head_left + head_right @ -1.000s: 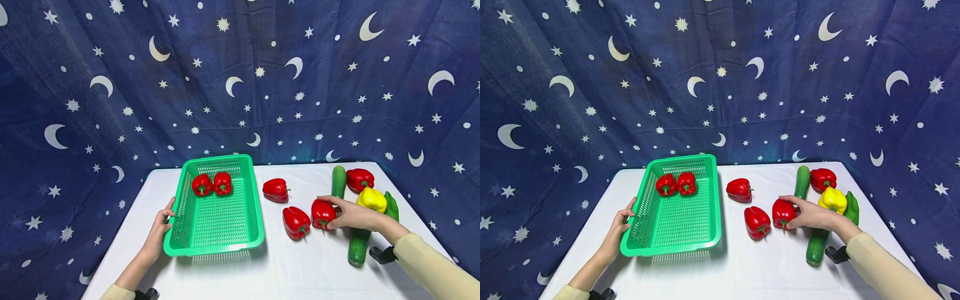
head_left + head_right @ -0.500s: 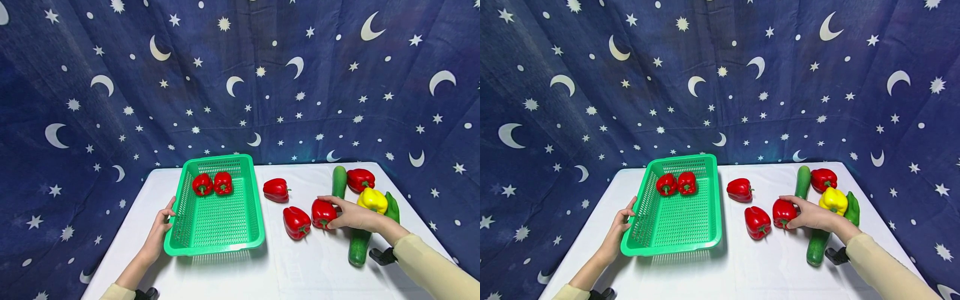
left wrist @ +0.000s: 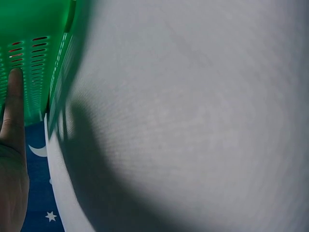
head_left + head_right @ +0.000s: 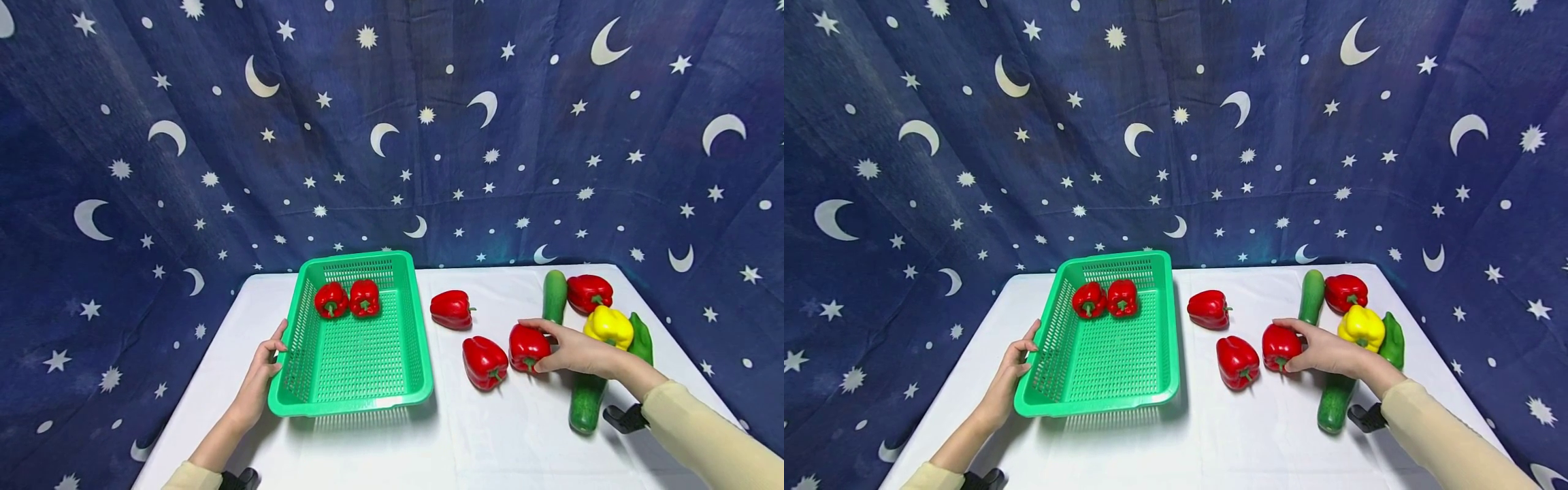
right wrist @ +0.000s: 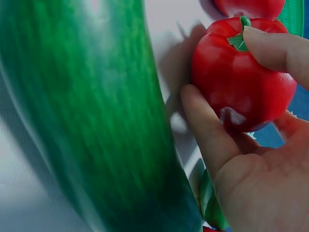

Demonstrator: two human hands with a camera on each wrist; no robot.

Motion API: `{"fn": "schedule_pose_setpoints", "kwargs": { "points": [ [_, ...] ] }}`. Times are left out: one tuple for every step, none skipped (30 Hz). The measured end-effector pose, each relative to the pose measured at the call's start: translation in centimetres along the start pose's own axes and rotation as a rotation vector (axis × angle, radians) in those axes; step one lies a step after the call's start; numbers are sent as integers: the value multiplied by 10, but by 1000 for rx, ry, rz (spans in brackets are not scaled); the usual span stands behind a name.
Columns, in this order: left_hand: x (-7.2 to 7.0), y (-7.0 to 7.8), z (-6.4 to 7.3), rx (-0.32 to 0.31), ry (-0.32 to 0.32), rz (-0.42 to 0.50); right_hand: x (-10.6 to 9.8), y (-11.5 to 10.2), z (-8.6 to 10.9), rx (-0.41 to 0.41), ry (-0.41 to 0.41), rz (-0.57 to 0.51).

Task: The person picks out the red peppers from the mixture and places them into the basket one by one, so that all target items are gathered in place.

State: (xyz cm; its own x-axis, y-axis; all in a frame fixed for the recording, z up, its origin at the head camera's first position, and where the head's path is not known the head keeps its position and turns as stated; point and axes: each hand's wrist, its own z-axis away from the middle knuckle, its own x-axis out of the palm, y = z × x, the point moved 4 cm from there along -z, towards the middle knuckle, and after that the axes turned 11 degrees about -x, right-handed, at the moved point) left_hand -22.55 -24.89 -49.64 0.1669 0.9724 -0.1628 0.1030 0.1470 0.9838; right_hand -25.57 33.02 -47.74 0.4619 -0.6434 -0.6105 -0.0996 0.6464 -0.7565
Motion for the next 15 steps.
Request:
{"fn": "schedule_pose_setpoints", "kwargs": {
  "points": [
    [0,0,0,-1,0,0,0,0,0,0,1,-1],
    [0,0,0,-2,-1,-2,0,1,0,0,1,-1],
    [0,0,0,-3,-2,-3,0,1,0,0,2,0],
    [-1,0,0,-3,-3,-4,0,1,-1,0,2,3],
    [-1,0,0,-2,-4,-5,0,1,-1,0,2,6],
    [-1,0,0,-2,-3,-6,0,1,-1,0,2,8],
    [-1,0,0,0,-3,-6,0,2,-1,0,2,9],
    [-1,0,0,2,-4,-5,0,2,-1,1,3,10],
    [-1,0,-1,4,-5,-3,0,2,-1,2,4,12],
    [-1,0,-1,6,-5,-1,0,2,-1,2,5,14],
    [-1,0,-1,7,-4,1,0,2,-1,2,6,14],
    [-1,0,-1,7,-3,2,0,2,-1,2,7,14],
    [-1,0,-1,8,-3,2,0,2,-1,2,8,14],
    [-1,0,-1,7,-4,1,0,2,-1,2,8,12],
    [-1,0,-1,6,-3,1,0,2,-1,1,8,12]
  ]
}}
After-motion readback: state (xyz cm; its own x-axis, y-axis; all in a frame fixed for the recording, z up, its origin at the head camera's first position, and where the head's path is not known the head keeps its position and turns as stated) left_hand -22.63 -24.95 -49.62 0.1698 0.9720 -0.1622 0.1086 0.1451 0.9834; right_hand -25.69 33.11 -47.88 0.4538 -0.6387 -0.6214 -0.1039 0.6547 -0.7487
